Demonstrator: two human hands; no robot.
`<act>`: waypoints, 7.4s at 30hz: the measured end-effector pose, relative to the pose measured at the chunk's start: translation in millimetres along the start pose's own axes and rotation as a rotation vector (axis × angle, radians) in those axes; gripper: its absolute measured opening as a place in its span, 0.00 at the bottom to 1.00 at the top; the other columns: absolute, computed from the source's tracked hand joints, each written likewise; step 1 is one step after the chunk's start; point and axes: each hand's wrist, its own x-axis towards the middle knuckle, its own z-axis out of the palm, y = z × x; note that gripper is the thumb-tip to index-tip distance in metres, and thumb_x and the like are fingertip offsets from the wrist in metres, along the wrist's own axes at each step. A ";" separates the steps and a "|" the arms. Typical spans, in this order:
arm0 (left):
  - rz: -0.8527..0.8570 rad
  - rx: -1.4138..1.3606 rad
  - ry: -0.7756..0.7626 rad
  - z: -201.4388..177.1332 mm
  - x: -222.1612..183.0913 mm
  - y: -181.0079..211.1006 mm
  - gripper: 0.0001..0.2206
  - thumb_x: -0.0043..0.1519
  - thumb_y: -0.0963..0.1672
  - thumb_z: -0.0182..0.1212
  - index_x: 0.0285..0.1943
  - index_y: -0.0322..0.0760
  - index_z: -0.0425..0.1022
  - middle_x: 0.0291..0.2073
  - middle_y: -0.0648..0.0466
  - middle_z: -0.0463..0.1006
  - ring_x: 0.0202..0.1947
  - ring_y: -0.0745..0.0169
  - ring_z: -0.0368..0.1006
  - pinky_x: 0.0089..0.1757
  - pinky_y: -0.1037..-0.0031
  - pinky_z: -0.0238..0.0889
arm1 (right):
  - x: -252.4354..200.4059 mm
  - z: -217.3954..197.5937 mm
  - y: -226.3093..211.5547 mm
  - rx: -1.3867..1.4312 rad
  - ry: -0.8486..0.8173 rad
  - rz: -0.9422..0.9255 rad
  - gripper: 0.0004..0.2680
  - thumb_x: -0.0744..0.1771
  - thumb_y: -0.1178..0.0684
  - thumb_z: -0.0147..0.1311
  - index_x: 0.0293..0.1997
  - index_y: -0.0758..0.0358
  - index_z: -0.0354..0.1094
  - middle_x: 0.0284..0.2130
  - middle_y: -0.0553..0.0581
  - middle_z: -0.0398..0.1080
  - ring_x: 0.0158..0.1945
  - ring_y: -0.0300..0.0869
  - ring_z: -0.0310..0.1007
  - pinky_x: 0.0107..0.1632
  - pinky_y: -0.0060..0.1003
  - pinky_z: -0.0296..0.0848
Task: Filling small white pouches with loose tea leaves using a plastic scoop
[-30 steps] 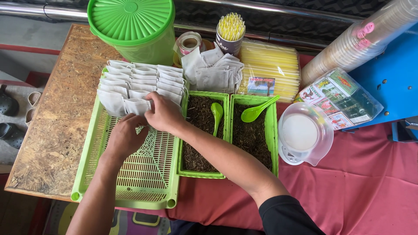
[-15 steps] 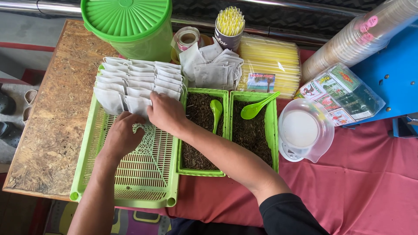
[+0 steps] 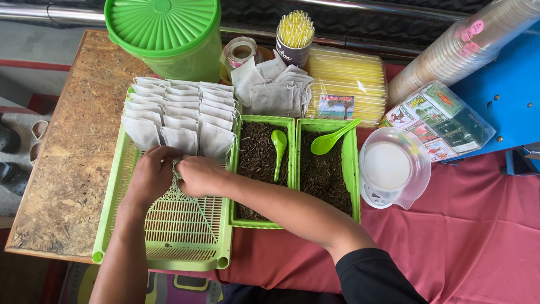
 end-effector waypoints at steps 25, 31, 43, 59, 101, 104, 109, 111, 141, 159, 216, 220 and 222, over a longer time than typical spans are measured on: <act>-0.260 -0.272 -0.036 -22.1 -3.8 34.8 0.16 0.73 0.46 0.44 0.53 0.34 0.80 0.44 0.36 0.81 0.53 0.34 0.75 0.54 0.46 0.65 | 3.2 -2.0 -28.2 0.458 0.079 0.167 0.21 0.67 0.47 0.51 0.60 0.78 0.61 0.56 0.78 0.69 0.65 0.67 0.66 0.67 0.61 0.65; -0.301 -0.197 -0.082 -32.5 -14.5 59.0 0.17 0.72 0.48 0.48 0.60 0.38 0.78 0.50 0.35 0.80 0.58 0.30 0.70 0.57 0.43 0.61 | -10.6 -10.6 -39.9 0.442 0.107 0.214 0.17 0.68 0.49 0.50 0.57 0.77 0.63 0.51 0.78 0.72 0.60 0.69 0.71 0.65 0.61 0.68; 0.068 -0.050 -0.008 -5.8 -17.1 77.1 0.16 0.72 0.44 0.49 0.59 0.26 0.74 0.44 0.31 0.75 0.46 0.26 0.75 0.46 0.46 0.69 | -10.5 -38.4 -8.3 0.277 0.037 0.244 0.12 0.60 0.59 0.46 0.43 0.70 0.73 0.42 0.72 0.77 0.55 0.67 0.75 0.57 0.62 0.74; 0.498 -0.223 -0.391 55.5 -2.0 263.7 0.40 0.68 0.52 0.51 0.79 0.21 0.36 0.74 0.22 0.41 0.71 0.18 0.44 0.65 0.39 0.46 | -146.6 -153.0 80.6 0.070 0.533 0.340 0.06 0.63 0.55 0.53 0.30 0.65 0.75 0.26 0.67 0.76 0.42 0.66 0.77 0.43 0.61 0.73; 0.542 -0.487 0.354 111.1 79.1 201.9 0.06 0.57 0.39 0.71 0.39 0.41 0.81 0.34 0.53 0.81 0.39 0.54 0.77 0.46 0.67 0.66 | -157.0 -192.7 81.4 -0.463 0.724 -0.103 0.03 0.67 0.56 0.58 0.42 0.52 0.74 0.36 0.50 0.73 0.51 0.44 0.70 0.54 0.41 0.69; 0.399 -0.744 0.274 105.9 60.5 217.4 0.04 0.60 0.38 0.70 0.39 0.37 0.79 0.32 0.50 0.82 0.37 0.61 0.77 0.44 0.69 0.66 | -185.3 -194.7 89.0 -0.039 0.760 -0.164 0.08 0.67 0.58 0.59 0.50 0.58 0.73 0.40 0.56 0.75 0.50 0.48 0.73 0.56 0.46 0.71; 0.298 -0.939 -0.014 110.1 37.3 227.9 0.08 0.58 0.36 0.70 0.41 0.29 0.74 0.31 0.44 0.81 0.36 0.56 0.76 0.44 0.64 0.68 | -203.3 -186.5 113.7 0.421 0.773 -0.222 0.09 0.66 0.62 0.60 0.51 0.64 0.72 0.35 0.58 0.76 0.40 0.45 0.76 0.48 0.41 0.75; 0.333 -0.696 -0.105 91.8 18.3 251.4 0.37 0.48 0.37 0.75 0.67 0.21 0.58 0.56 0.19 0.69 0.63 0.15 0.62 0.62 0.40 0.52 | -209.8 -187.4 102.0 0.402 0.688 -0.208 0.08 0.65 0.64 0.60 0.49 0.66 0.72 0.33 0.59 0.78 0.39 0.46 0.77 0.46 0.42 0.76; 0.413 -0.781 0.143 145.2 24.7 204.8 0.04 0.61 0.39 0.69 0.39 0.29 0.78 0.36 0.44 0.83 0.41 0.53 0.80 0.47 0.62 0.68 | -215.6 -197.5 70.9 0.093 0.574 -0.156 0.07 0.64 0.64 0.60 0.46 0.65 0.73 0.37 0.59 0.73 0.43 0.50 0.75 0.52 0.47 0.75; 0.409 -0.774 0.072 145.6 13.5 210.8 0.03 0.63 0.38 0.64 0.36 0.30 0.79 0.34 0.43 0.83 0.40 0.50 0.80 0.46 0.59 0.68 | -211.2 -191.4 74.1 0.016 0.450 -0.091 0.07 0.63 0.62 0.62 0.43 0.66 0.74 0.41 0.60 0.74 0.46 0.51 0.75 0.51 0.47 0.74; 0.323 -0.669 0.170 134.5 18.7 212.4 0.07 0.57 0.41 0.74 0.35 0.33 0.79 0.26 0.42 0.80 0.31 0.46 0.79 0.40 0.62 0.69 | -198.6 -185.3 87.8 0.036 0.521 -0.029 0.04 0.64 0.63 0.61 0.38 0.61 0.77 0.28 0.57 0.76 0.27 0.47 0.74 0.33 0.40 0.73; 0.355 -0.641 0.215 137.4 19.1 213.2 0.09 0.56 0.42 0.75 0.37 0.34 0.78 0.29 0.43 0.81 0.34 0.42 0.80 0.40 0.62 0.69 | -196.9 -189.0 84.5 0.107 0.535 -0.003 0.05 0.64 0.61 0.60 0.40 0.60 0.76 0.27 0.56 0.78 0.23 0.42 0.72 0.29 0.38 0.72; 0.367 -0.605 0.211 143.0 17.8 204.7 0.05 0.59 0.41 0.72 0.37 0.34 0.78 0.28 0.45 0.81 0.33 0.43 0.80 0.39 0.63 0.69 | -196.4 -188.8 81.5 0.182 0.487 -0.018 0.05 0.63 0.61 0.61 0.41 0.61 0.76 0.28 0.57 0.79 0.22 0.42 0.71 0.27 0.37 0.71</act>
